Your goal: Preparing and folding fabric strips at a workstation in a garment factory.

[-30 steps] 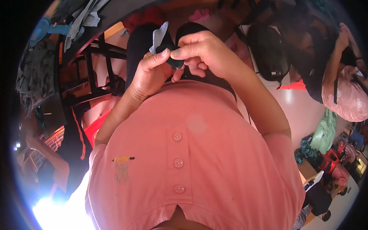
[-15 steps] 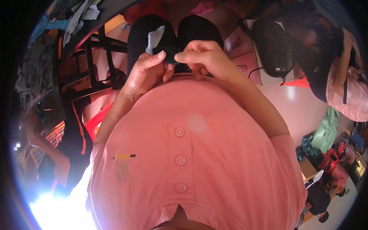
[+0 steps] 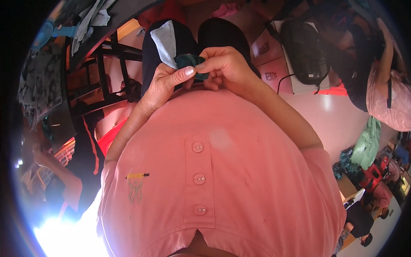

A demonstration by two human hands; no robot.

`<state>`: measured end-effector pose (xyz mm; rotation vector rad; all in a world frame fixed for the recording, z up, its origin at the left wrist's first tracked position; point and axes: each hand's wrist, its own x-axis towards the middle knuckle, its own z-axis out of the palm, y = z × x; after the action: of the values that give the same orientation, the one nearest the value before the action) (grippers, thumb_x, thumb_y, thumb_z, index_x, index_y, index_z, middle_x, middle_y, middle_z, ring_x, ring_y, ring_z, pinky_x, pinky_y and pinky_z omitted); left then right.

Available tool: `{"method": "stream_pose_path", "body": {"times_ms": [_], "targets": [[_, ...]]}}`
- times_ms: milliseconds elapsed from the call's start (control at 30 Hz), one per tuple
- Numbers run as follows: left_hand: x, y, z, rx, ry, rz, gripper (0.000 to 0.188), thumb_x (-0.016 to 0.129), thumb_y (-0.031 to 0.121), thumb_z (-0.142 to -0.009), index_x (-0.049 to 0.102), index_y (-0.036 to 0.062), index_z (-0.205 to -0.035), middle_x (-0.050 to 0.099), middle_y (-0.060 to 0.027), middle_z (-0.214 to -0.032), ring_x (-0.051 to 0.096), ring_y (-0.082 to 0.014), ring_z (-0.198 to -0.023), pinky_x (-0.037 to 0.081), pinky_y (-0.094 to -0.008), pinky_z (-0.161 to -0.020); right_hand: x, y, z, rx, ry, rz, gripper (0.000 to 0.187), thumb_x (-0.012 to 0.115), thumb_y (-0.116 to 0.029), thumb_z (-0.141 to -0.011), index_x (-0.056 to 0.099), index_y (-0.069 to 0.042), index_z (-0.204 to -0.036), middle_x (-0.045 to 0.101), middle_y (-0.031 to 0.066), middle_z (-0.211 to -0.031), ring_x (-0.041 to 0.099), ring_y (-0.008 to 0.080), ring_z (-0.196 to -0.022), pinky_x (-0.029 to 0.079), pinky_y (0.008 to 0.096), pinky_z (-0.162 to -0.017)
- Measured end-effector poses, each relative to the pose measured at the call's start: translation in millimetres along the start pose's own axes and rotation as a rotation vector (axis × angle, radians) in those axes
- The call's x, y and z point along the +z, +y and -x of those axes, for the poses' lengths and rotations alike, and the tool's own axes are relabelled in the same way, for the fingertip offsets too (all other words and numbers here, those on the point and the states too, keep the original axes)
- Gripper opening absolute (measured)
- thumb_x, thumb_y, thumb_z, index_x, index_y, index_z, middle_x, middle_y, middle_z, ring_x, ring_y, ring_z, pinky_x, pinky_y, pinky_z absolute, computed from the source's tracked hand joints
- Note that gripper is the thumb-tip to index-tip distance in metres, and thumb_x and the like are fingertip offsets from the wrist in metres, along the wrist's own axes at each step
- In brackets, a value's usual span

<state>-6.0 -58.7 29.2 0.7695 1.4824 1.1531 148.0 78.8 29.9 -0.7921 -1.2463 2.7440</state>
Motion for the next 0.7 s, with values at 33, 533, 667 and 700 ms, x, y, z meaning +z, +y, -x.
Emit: {"method": "stream_pose_path", "body": {"times_ms": [33,533,667,700], "targets": [[-2,0,-1,-0.021,-0.053,-0.001,0.051,0.072,0.045,-0.084,0.062,0.0034,-0.058,0.049,0.0014,-0.051,0.043,-0.0064,-0.05,0.034,-0.024,-0.047,2,-1,3,-0.037,0.003,-0.079,0.01,0.062,-0.009,-0.077,0.054,-0.004,-0.076,0.05,0.0042,-0.062,0.048,0.0157,-0.044,0.036,0.0267,-0.042],[-13,19,5,-0.263,-0.339,-0.02,0.055,0.058,0.055,-0.088,0.065,0.0007,-0.087,0.06,-0.0038,-0.078,0.054,-0.0104,-0.075,0.042,-0.0247,-0.067,3,-3,3,0.001,0.08,-0.106,0.017,0.063,-0.018,-0.086,0.057,-0.003,-0.08,0.061,0.0081,-0.069,0.051,0.0159,-0.045,0.036,0.0263,-0.042],[-1,15,1,-0.256,-0.251,0.335,0.044,0.052,0.045,-0.09,0.064,0.0027,-0.087,0.059,-0.0046,-0.079,0.052,-0.0125,-0.076,0.04,-0.026,-0.07,-5,2,-1,0.045,-0.061,-0.095,0.021,0.067,-0.021,-0.087,0.061,-0.002,-0.078,0.069,0.0148,-0.078,0.054,0.0126,-0.049,0.036,0.0254,-0.04],[-1,13,-1,-0.289,-0.218,0.487,0.04,0.05,0.041,-0.09,0.064,0.0031,-0.088,0.058,-0.0049,-0.077,0.051,-0.0137,-0.074,0.04,-0.0265,-0.07,-6,0,0,0.038,-0.107,-0.125,0.021,0.067,-0.019,-0.087,0.061,-0.003,-0.077,0.069,0.0154,-0.078,0.054,0.0126,-0.049,0.036,0.0254,-0.04]]}}
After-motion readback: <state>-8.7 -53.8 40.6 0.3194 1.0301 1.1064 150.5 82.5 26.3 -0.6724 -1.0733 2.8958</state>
